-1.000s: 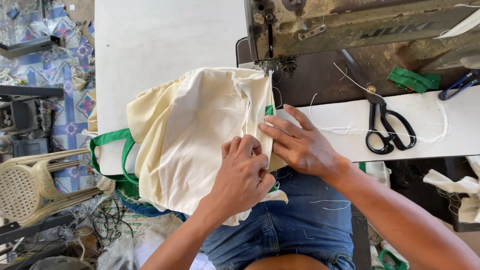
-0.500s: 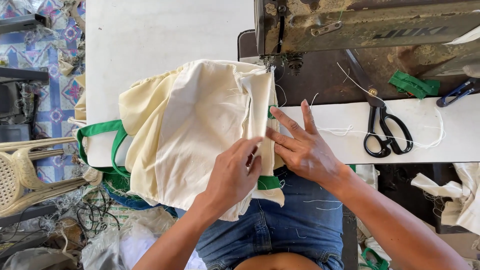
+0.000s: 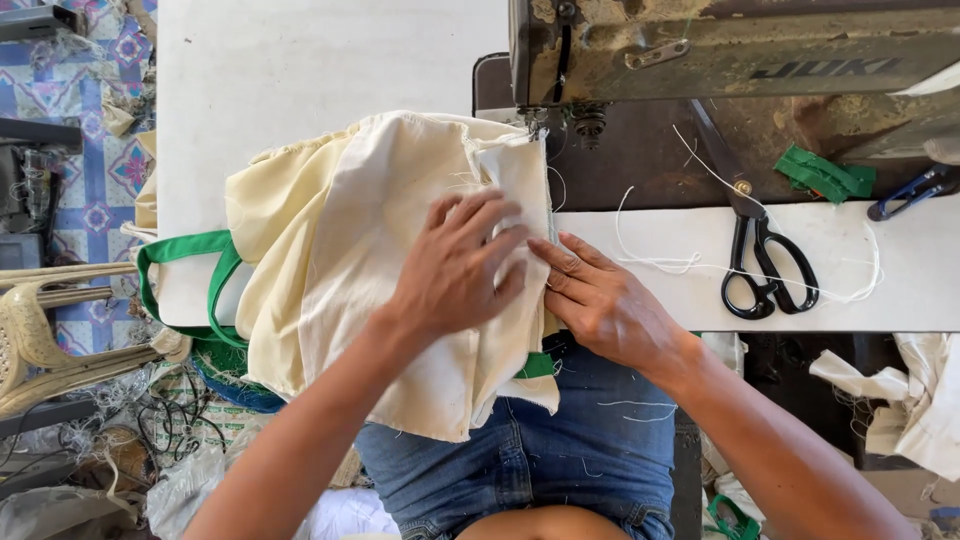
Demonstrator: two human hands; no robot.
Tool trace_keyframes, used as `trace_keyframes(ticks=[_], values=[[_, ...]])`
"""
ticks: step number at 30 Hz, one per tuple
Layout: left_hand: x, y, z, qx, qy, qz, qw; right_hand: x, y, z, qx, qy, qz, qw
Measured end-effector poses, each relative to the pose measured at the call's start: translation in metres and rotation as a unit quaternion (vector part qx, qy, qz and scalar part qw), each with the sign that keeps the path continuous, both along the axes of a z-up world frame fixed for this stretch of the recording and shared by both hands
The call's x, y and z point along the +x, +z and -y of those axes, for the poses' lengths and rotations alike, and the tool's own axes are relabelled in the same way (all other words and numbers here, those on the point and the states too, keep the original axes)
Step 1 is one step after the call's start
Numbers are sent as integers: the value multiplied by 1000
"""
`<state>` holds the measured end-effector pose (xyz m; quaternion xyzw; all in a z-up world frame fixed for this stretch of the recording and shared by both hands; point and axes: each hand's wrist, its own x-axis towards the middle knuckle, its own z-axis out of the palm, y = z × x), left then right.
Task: Sewing the components of a fabric tote bag together using an industrial sewing machine and trimming threads with scissors.
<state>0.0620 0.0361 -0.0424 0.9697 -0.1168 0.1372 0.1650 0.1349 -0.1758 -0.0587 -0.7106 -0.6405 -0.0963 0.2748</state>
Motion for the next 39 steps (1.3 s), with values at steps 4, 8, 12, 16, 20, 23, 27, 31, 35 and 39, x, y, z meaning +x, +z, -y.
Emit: trace_keyframes(ticks=[4,8,12,16,20,23,27,31,35,39], values=[[17,-14,-23,-1,-55,80,995,1,-4,1,10,-3,9,1000],[14,-22,-35,-41,-88,70,993,1,-8,2,7,-3,0,1000],[13,-26,-35,-44,-85,65,993,2,-4,3,1,5,5,1000],[11,-26,-34,-18,-80,24,996,5,-3,2,-20,1,37,999],[12,-25,-34,3,-76,7,997,6,-4,2,-17,12,15,1000],[19,-25,-37,18,-70,-31,997,5,-8,4,-17,18,-15,1000],[26,-10,-36,57,-25,-112,992,8,-3,1,-16,19,-27,999],[36,-16,-32,73,15,-101,992,7,0,-1,-13,12,-28,999],[48,-19,-27,77,64,-76,992,6,2,-6,0,11,-34,999],[47,-8,-22,83,65,-81,991,4,1,-6,8,6,-38,999]])
